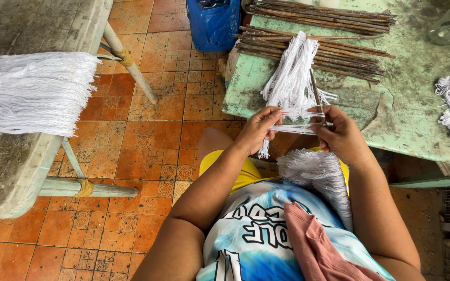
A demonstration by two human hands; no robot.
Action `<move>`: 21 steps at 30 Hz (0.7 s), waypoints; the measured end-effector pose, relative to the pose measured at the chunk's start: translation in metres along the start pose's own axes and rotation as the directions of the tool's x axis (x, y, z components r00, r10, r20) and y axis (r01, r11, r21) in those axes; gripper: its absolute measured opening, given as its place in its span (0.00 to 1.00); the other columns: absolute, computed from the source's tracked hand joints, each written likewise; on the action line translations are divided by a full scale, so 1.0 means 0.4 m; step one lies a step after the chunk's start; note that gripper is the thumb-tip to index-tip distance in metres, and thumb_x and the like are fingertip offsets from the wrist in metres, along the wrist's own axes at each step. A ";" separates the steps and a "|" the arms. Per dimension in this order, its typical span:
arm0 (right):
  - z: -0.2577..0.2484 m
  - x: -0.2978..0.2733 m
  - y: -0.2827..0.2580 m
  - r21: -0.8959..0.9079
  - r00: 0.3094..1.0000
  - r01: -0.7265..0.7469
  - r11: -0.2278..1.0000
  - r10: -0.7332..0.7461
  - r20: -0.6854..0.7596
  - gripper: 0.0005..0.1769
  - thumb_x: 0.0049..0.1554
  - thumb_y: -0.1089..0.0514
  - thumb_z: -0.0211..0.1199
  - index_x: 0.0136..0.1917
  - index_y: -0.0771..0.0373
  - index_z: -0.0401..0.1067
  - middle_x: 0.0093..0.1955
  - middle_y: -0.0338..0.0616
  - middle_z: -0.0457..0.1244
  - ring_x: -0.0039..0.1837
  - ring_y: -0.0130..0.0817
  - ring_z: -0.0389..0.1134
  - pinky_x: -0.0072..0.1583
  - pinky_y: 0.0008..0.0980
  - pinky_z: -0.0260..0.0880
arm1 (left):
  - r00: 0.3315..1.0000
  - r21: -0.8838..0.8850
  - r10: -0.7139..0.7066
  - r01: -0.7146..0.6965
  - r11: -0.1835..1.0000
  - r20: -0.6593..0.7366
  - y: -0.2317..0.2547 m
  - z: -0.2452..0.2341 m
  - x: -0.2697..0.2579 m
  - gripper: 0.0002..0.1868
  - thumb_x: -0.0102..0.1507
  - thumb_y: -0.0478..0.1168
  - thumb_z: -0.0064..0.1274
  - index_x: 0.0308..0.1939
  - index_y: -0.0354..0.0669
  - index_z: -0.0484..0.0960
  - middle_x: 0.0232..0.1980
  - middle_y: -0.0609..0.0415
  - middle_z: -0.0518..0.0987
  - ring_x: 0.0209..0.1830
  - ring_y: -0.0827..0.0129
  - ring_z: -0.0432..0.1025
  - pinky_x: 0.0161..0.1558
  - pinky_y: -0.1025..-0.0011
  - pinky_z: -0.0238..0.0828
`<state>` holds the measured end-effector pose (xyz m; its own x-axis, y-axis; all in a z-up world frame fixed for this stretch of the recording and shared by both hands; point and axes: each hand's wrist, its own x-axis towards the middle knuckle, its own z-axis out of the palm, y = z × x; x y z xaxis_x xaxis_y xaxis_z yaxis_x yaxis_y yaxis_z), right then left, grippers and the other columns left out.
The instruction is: Tying bundles of white cotton yarn onto wooden sticks to prepare candle wicks
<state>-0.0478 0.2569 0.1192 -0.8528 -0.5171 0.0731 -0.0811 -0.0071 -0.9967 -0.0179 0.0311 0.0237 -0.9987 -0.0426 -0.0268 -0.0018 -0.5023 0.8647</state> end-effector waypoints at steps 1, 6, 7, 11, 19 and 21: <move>-0.004 0.001 0.002 0.000 1.000 0.004 1.000 -0.004 0.000 0.23 0.57 0.72 0.58 0.66 0.73 0.65 0.49 0.53 0.63 0.27 0.23 0.61 0.25 0.20 0.64 | 1.000 0.002 0.003 -0.003 1.000 0.001 -0.002 0.000 0.005 0.10 0.71 0.47 0.54 0.53 0.50 0.81 0.36 0.54 0.75 0.23 0.83 0.65 0.19 0.90 0.55; -0.017 0.003 0.030 0.018 0.999 -0.032 0.999 0.032 0.012 0.23 0.57 0.73 0.56 0.66 0.73 0.65 0.50 0.56 0.63 0.28 0.26 0.61 0.25 0.24 0.63 | 1.000 -0.016 0.012 -0.013 1.000 -0.028 -0.009 -0.003 0.003 0.10 0.71 0.47 0.54 0.53 0.51 0.81 0.36 0.54 0.75 0.24 0.82 0.65 0.19 0.92 0.53; -0.001 -0.012 -0.015 0.020 0.999 -0.026 0.999 0.025 0.029 0.23 0.57 0.73 0.56 0.66 0.73 0.65 0.50 0.56 0.63 0.28 0.26 0.61 0.25 0.24 0.63 | 0.999 -0.013 0.025 -0.026 1.000 -0.041 -0.007 -0.006 0.001 0.10 0.71 0.47 0.54 0.53 0.51 0.81 0.36 0.54 0.75 0.24 0.82 0.65 0.19 0.92 0.53; 0.029 -0.027 -0.081 -0.105 0.995 -0.100 0.990 0.102 0.021 0.14 0.62 0.66 0.58 0.62 0.64 0.67 0.38 0.41 0.56 0.29 0.26 0.54 0.29 0.25 0.54 | 0.997 0.000 0.001 -0.001 1.000 0.076 -0.002 -0.018 0.003 0.09 0.70 0.44 0.52 0.52 0.48 0.80 0.41 0.57 0.75 0.29 0.80 0.63 0.22 0.86 0.57; 0.026 -0.024 -0.080 -0.239 0.991 -0.135 0.962 0.134 -0.019 0.14 0.66 0.60 0.57 0.65 0.61 0.68 0.27 0.48 0.54 0.27 0.33 0.52 0.31 0.30 0.52 | 0.996 0.018 -0.005 0.003 1.000 0.094 -0.015 -0.026 0.012 0.14 0.71 0.48 0.51 0.56 0.46 0.79 0.45 0.55 0.75 0.30 0.79 0.61 0.25 0.84 0.62; 0.020 -0.020 -0.066 -0.262 0.996 -0.090 0.961 0.084 -0.036 0.13 0.68 0.61 0.58 0.64 0.65 0.68 0.27 0.50 0.54 0.27 0.33 0.51 0.30 0.30 0.52 | 0.994 -0.061 -0.001 0.008 0.998 0.113 -0.032 -0.028 0.024 0.11 0.70 0.45 0.54 0.54 0.47 0.80 0.42 0.56 0.74 0.28 0.77 0.57 0.25 0.83 0.55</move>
<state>-0.0349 0.2544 0.1445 -0.8746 -0.4847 -0.0093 -0.1361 0.2639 -0.9549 -0.0270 0.0274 0.0065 -0.9980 0.0555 0.0292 -0.0065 -0.5544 0.8322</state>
